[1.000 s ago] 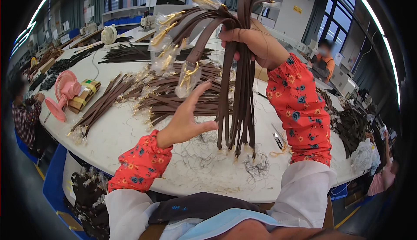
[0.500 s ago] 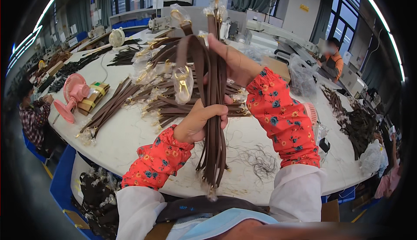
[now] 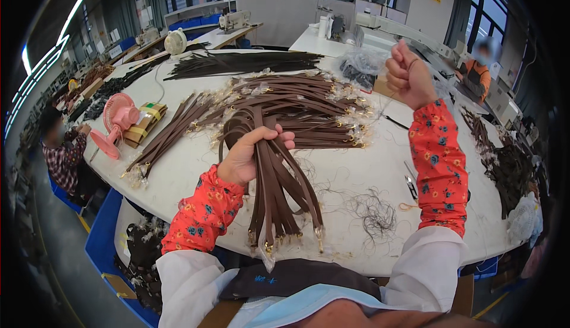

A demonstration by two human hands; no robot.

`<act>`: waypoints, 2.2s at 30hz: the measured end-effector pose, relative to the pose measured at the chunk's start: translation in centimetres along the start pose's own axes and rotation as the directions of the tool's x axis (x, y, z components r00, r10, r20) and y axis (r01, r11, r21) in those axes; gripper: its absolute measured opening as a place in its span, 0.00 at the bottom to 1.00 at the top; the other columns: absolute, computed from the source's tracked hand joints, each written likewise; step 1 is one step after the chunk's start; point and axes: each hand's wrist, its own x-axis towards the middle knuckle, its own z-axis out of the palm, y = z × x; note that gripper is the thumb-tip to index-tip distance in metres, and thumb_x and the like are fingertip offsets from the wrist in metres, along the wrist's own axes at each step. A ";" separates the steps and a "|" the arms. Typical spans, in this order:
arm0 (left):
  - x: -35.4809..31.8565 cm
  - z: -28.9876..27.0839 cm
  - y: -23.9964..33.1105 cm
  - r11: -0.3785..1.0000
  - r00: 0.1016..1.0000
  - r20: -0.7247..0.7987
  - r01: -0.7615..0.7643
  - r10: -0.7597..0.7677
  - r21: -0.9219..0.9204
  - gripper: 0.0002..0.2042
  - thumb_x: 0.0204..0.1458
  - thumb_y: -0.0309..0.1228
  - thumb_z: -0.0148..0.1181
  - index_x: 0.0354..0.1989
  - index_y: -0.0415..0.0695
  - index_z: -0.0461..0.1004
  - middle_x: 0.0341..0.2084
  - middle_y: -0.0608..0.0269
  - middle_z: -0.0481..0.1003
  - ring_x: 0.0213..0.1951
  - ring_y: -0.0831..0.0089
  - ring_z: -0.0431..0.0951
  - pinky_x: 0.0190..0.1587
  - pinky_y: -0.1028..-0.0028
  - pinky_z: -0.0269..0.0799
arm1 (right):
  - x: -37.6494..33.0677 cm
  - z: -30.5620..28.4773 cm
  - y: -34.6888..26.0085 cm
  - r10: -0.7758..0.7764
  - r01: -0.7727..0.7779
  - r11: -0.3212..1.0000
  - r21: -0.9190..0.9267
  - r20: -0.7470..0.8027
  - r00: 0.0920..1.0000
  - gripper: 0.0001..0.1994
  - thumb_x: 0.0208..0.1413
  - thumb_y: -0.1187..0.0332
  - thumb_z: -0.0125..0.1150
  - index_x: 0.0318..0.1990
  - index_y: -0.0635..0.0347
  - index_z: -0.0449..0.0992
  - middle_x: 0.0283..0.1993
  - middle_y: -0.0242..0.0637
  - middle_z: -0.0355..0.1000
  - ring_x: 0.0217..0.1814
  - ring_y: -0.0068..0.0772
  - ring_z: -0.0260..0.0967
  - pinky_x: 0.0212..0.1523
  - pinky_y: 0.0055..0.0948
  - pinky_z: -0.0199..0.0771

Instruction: Assembling and finishing leather bag straps by attaching hardware and trimming excess thread.

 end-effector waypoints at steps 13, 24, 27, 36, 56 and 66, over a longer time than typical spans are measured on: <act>-1.4 1.9 2.5 0.970 0.966 0.191 -0.200 0.172 0.137 0.13 0.50 0.21 0.53 0.45 0.42 0.68 0.37 0.56 0.76 0.42 0.59 0.77 0.47 0.60 0.75 | -3.2 -3.7 9.6 0.220 0.291 -0.481 -0.827 0.207 0.953 0.24 0.44 0.70 0.66 0.52 0.50 0.71 0.43 0.35 0.77 0.50 0.44 0.73 0.47 0.38 0.72; -1.7 2.2 0.7 0.921 0.916 0.239 -0.361 0.322 0.145 0.16 0.48 0.17 0.51 0.46 0.45 0.65 0.37 0.62 0.70 0.52 0.57 0.72 0.55 0.58 0.70 | -6.0 10.7 11.9 0.127 0.180 0.791 -0.584 0.445 0.886 0.15 0.57 0.60 0.62 0.42 0.65 0.74 0.34 0.32 0.74 0.36 0.18 0.69 0.38 0.23 0.71; -1.6 2.5 0.4 0.901 0.893 0.270 -0.407 0.359 0.147 0.17 0.48 0.16 0.51 0.46 0.46 0.64 0.38 0.64 0.70 0.53 0.57 0.71 0.56 0.58 0.69 | -6.0 10.7 13.7 0.114 0.062 0.899 -0.434 0.367 0.923 0.15 0.57 0.61 0.63 0.42 0.65 0.74 0.34 0.29 0.73 0.36 0.16 0.67 0.37 0.20 0.70; -1.6 3.1 0.1 0.857 0.877 0.259 -0.462 0.404 0.227 0.16 0.50 0.17 0.54 0.46 0.47 0.65 0.38 0.65 0.70 0.52 0.58 0.72 0.55 0.61 0.70 | -6.1 10.2 13.7 0.318 -0.311 0.947 -0.078 0.350 0.881 0.13 0.55 0.65 0.65 0.42 0.63 0.73 0.37 0.25 0.72 0.37 0.13 0.66 0.39 0.17 0.68; 0.0 4.1 -0.4 0.823 0.859 0.147 -0.513 0.491 0.243 0.13 0.52 0.19 0.56 0.45 0.46 0.67 0.38 0.66 0.72 0.50 0.64 0.74 0.52 0.64 0.70 | -6.3 8.6 13.5 0.086 -0.074 0.990 -0.119 0.100 0.991 0.10 0.57 0.64 0.62 0.38 0.60 0.75 0.35 0.25 0.72 0.33 0.15 0.61 0.40 0.19 0.62; -0.1 3.5 1.1 0.838 0.855 0.095 -0.519 0.510 0.171 0.12 0.53 0.22 0.56 0.45 0.46 0.67 0.38 0.67 0.72 0.49 0.65 0.73 0.52 0.62 0.70 | -8.9 4.3 10.4 0.185 0.009 0.702 -0.712 0.195 0.963 0.12 0.56 0.61 0.63 0.31 0.62 0.75 0.24 0.29 0.72 0.26 0.18 0.65 0.28 0.22 0.65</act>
